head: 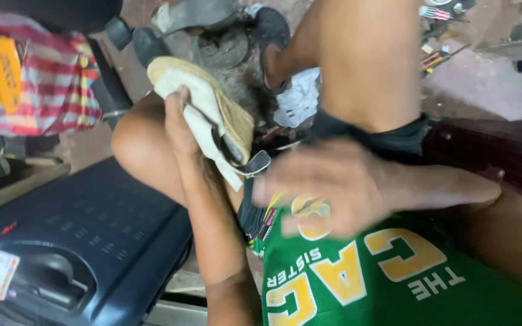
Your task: The person holds a white sandal and repeatedly presses and adjusts the sole and upper with both hands. They use a wooden mallet to tap the sole area while seated on the floor. The sandal is turned and repositioned multiple times during the process.
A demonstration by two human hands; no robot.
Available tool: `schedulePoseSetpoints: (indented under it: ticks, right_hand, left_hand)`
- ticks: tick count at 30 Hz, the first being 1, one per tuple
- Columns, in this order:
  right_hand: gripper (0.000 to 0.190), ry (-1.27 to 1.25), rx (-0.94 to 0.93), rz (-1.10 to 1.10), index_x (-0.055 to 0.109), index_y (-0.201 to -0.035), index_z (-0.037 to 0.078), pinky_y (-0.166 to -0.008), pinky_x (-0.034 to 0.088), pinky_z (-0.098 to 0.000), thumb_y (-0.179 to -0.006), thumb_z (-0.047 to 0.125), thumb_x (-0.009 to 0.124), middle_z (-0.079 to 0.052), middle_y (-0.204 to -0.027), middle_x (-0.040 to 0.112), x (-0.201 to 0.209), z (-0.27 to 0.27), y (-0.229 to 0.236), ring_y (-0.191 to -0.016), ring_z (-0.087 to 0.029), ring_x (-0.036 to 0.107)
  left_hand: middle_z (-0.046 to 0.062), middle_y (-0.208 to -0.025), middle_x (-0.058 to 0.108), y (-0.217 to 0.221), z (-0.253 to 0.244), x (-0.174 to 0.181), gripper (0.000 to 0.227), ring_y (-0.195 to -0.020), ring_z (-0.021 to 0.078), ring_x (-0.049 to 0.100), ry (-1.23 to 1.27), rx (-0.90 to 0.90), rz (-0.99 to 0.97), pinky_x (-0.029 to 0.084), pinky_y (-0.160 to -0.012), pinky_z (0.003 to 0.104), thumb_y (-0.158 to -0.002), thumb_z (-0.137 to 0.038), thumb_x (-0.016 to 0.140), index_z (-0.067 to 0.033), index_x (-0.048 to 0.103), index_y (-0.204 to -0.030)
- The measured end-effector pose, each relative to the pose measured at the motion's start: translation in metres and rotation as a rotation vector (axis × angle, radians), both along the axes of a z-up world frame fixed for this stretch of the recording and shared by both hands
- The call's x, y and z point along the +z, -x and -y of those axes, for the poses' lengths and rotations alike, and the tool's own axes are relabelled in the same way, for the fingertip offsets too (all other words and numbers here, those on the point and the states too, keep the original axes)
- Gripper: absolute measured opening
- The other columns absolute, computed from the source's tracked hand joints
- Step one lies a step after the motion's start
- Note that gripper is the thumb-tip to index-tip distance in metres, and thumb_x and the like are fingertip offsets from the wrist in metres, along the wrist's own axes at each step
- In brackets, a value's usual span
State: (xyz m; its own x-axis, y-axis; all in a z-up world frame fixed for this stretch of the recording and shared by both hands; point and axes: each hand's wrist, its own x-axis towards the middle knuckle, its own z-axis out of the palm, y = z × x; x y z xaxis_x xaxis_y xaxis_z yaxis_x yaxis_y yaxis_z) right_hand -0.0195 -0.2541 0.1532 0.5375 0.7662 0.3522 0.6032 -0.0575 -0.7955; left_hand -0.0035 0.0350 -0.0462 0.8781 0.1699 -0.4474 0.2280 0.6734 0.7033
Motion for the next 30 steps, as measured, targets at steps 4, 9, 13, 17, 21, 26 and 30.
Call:
schedulePoseSetpoints:
  ticks: [4,9,13,17,21,26,30]
  right_hand:
    - [0.032,-0.346,0.219,0.112,0.066,-0.123,0.008,-0.081,0.061,-0.0372,-0.098,0.028,0.073,-0.013,-0.119,0.068,0.027,0.004,0.011,-0.1,-0.026,0.072]
    - [0.019,-0.498,0.318,0.255,0.066,-0.113,0.01,-0.082,0.064,-0.0381,-0.1,0.023,0.068,-0.016,-0.116,0.069,0.035,0.001,-0.03,-0.098,-0.027,0.073]
    - [0.01,-0.546,0.178,0.24,0.066,-0.106,0.01,-0.083,0.066,-0.0388,-0.101,0.02,0.065,-0.017,-0.113,0.069,0.01,0.027,-0.059,-0.096,-0.028,0.073]
    - [0.021,-0.267,-0.31,-0.2,0.062,-0.106,-0.008,-0.07,0.058,-0.0321,-0.093,0.009,0.061,-0.016,-0.098,0.067,-0.059,0.095,-0.075,-0.078,-0.023,0.07]
    - [0.021,-0.455,-0.729,-0.842,0.061,-0.127,-0.004,-0.076,0.059,-0.0244,-0.115,0.011,0.054,-0.012,-0.11,0.068,-0.152,0.142,-0.086,-0.084,-0.015,0.069]
    - [0.019,-0.335,-0.956,-1.208,0.064,-0.127,0.002,-0.073,0.057,-0.0246,-0.116,0.016,0.057,-0.01,-0.108,0.068,-0.253,0.164,-0.083,-0.083,-0.012,0.066]
    - [0.024,-0.075,-0.996,-1.361,0.064,-0.126,0.006,-0.071,0.058,-0.0247,-0.108,0.021,0.058,-0.006,-0.104,0.067,-0.291,0.163,-0.089,-0.081,-0.011,0.067]
  left_hand:
    - [0.011,-0.109,0.067,-0.001,0.005,0.01,0.036,-0.103,0.0233,0.063,-0.082,-0.067,-0.1,0.051,-0.094,0.037,-0.098,-0.024,0.057,0.0032,0.06,-0.122]
    - [0.011,-0.114,0.066,-0.016,0.008,0.021,0.036,-0.106,0.0219,0.063,-0.256,-0.121,-0.113,0.05,-0.098,0.036,-0.103,-0.022,0.055,0.0054,0.058,-0.125]
    - [0.012,-0.109,0.065,-0.018,0.018,0.029,0.033,-0.102,0.024,0.063,-0.188,-0.085,-0.222,0.051,-0.095,0.038,-0.101,-0.024,0.055,0.0025,0.057,-0.121]
    - [0.012,-0.112,0.065,-0.025,0.025,0.031,0.039,-0.104,0.0228,0.062,-0.315,-0.094,-0.332,0.049,-0.096,0.037,-0.1,-0.027,0.058,0.0058,0.06,-0.122]
    - [0.01,-0.114,0.065,-0.039,0.019,0.026,0.043,-0.107,0.0224,0.061,-0.296,-0.169,-0.403,0.047,-0.099,0.036,-0.099,-0.03,0.06,0.0054,0.06,-0.124]
    - [0.011,-0.112,0.067,-0.037,0.007,0.023,0.044,-0.104,0.0236,0.063,-0.345,-0.142,-0.514,0.049,-0.095,0.038,-0.096,-0.033,0.06,0.0036,0.061,-0.12]
    - [0.011,-0.114,0.067,-0.032,0.003,0.027,0.043,-0.104,0.0216,0.062,-0.608,-0.217,-0.545,0.05,-0.095,0.037,-0.101,-0.033,0.059,0.0051,0.06,-0.121]
